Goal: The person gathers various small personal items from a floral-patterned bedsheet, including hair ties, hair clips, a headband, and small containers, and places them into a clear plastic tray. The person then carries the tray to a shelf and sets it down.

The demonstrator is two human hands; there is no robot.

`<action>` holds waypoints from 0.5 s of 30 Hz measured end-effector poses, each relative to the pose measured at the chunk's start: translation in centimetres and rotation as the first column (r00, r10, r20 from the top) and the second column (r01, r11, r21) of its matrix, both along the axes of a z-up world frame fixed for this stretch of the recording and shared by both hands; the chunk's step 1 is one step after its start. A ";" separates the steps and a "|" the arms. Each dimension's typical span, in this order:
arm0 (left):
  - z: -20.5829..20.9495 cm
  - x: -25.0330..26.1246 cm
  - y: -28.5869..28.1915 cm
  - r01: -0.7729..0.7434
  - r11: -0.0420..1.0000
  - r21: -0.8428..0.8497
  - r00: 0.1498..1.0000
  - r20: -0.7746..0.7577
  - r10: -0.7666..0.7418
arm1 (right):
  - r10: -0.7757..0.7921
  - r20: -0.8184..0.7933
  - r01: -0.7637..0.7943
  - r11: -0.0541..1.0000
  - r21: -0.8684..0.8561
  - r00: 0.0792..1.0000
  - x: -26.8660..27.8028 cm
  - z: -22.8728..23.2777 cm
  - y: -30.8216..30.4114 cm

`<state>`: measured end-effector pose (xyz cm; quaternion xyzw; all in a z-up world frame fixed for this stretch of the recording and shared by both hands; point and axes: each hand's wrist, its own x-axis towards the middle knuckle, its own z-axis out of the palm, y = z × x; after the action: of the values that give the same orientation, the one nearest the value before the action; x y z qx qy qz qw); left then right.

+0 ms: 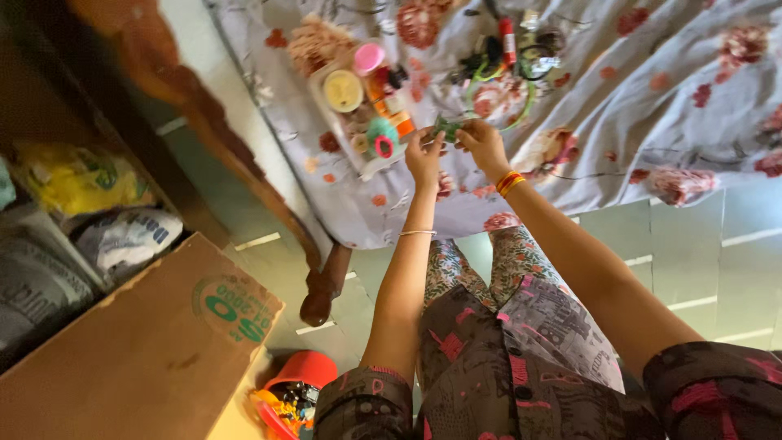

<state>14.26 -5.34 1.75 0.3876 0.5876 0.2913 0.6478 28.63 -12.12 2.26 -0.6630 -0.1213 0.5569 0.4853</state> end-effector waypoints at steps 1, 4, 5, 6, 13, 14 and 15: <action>0.1 -1.8 0.9 -0.036 0.999 0.021 0.999 -0.006 0.036 | 0.026 0.010 -0.026 1.000 -0.005 1.000 -1.7 0.2 1.3; 0.1 -7.0 3.9 -0.095 0.984 0.151 0.992 -0.068 0.106 | 0.090 -0.039 -0.090 0.996 0.001 0.995 -6.3 0.8 5.4; 0.2 -8.6 4.6 -0.103 0.975 0.199 0.988 -0.097 0.124 | 0.102 -0.106 -0.101 0.995 0.016 0.989 -7.7 1.1 6.4; 0.1 -9.9 5.5 -0.084 0.955 0.285 0.969 -0.198 0.145 | 0.115 -0.173 -0.111 0.993 0.030 0.978 -9.1 1.3 7.4; -0.3 -14.0 12.3 0.015 0.927 0.376 0.909 -0.391 0.144 | 0.174 -0.090 -0.189 0.963 -0.193 0.981 -15.7 3.4 13.7; -0.2 -14.1 12.8 0.040 0.923 0.384 0.912 -0.391 0.123 | 0.185 -0.058 -0.193 0.962 -0.191 0.981 -15.9 3.4 14.4; -0.2 -14.2 13.1 0.074 0.928 0.366 0.896 -0.433 0.100 | 0.192 -0.025 -0.193 0.962 -0.191 0.981 -16.1 3.3 14.9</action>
<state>0.04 7.74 1.56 0.5557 0.6560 0.3060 0.4090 12.50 2.73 5.51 -0.6903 -0.1291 0.6125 0.3628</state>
